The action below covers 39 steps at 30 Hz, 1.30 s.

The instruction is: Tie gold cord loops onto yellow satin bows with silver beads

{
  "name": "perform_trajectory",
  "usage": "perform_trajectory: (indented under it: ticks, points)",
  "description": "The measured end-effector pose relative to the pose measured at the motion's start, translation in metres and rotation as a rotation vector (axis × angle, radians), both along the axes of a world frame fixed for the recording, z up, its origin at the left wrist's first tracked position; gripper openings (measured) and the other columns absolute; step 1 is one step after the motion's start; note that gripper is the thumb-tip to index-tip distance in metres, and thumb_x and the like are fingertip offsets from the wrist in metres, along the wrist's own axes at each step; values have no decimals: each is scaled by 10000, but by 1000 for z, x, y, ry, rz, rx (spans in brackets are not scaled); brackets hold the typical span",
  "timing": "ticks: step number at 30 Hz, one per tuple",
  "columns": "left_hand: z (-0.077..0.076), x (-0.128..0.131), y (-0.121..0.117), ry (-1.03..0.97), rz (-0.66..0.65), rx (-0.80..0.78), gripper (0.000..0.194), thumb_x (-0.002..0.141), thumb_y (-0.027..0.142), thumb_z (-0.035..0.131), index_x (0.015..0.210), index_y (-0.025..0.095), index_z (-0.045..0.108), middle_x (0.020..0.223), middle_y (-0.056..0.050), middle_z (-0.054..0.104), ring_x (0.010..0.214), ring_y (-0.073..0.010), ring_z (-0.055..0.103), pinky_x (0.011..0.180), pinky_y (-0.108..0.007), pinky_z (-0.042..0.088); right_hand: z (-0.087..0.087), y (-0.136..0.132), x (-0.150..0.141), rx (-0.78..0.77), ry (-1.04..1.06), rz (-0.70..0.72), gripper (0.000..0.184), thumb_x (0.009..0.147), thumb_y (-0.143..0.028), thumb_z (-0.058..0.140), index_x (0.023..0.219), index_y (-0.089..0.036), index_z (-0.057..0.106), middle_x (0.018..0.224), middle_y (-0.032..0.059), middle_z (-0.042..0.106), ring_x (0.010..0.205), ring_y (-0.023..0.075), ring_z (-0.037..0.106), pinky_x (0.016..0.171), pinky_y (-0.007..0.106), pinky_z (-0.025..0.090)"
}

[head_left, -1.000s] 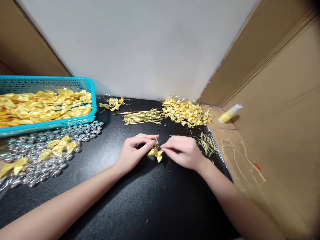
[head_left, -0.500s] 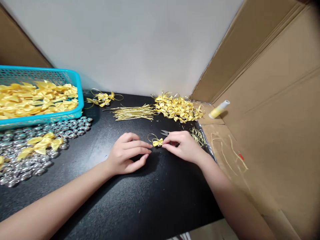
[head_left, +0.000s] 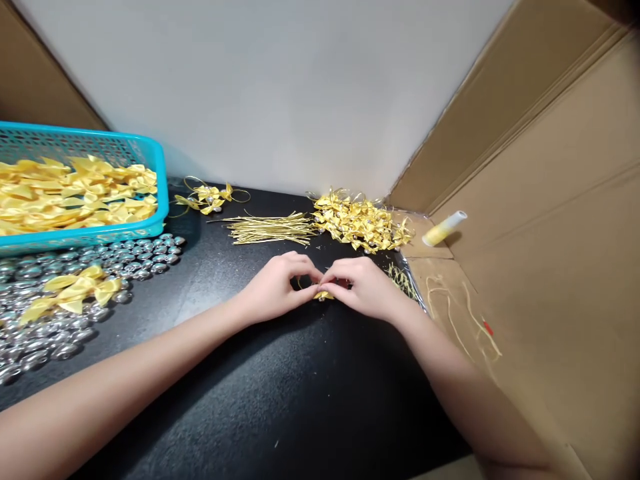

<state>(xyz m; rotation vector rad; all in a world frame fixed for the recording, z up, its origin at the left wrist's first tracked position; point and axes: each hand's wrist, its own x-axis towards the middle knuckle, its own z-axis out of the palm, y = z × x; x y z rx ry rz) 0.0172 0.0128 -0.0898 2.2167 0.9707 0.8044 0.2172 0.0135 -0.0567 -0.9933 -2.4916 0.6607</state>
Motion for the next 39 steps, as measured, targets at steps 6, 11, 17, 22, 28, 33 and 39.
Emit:
perform_trajectory:
  ticks: [6,11,17,22,28,33,39]
  points:
    - [-3,-3,9,-7,-17,-204,221,856,348,602,797,179,733,779,-28,711,706,-154,615,671,-267,447,5,11,-3,-17,-50,10,104,841,-173,625,788,-164,714,718,5,673,616,97,547,618,223,388]
    - [-8,-5,9,46,35,-217,189,839,320,604,805,187,734,767,-15,717,683,-145,607,652,-255,432,6,18,-3,-17,-56,-58,114,802,-151,618,708,-148,684,633,-15,592,580,90,493,589,225,349]
    - [-10,-3,7,77,85,-242,173,827,296,601,812,188,736,681,12,687,576,-115,534,580,-232,392,4,22,-1,-57,-19,-85,105,783,-130,610,699,-151,670,627,-20,581,574,85,475,591,223,344]
    - [-7,3,9,94,94,-302,178,816,296,603,775,181,734,594,30,642,527,-102,478,531,-221,355,8,27,2,-39,-23,-104,109,783,-143,604,697,-152,669,621,-23,574,580,85,481,590,228,342]
    - [-7,6,10,69,77,-361,205,822,329,598,783,177,730,604,24,655,537,-106,494,518,-215,366,8,34,4,-257,124,-157,96,747,-176,634,661,-152,669,555,-38,549,519,72,455,535,229,358]
    - [-10,5,12,58,55,-386,221,835,351,589,792,181,723,725,-3,730,630,-142,610,587,-238,444,-4,39,-1,-540,386,-261,118,720,-269,680,689,-157,661,589,-27,606,508,77,493,488,225,395]
    - [-11,5,16,74,46,-446,238,842,374,584,799,181,716,793,-15,752,727,-179,666,679,-269,485,-7,43,-5,-474,543,-316,179,701,-328,710,687,-159,653,651,-10,644,604,102,561,598,262,462]
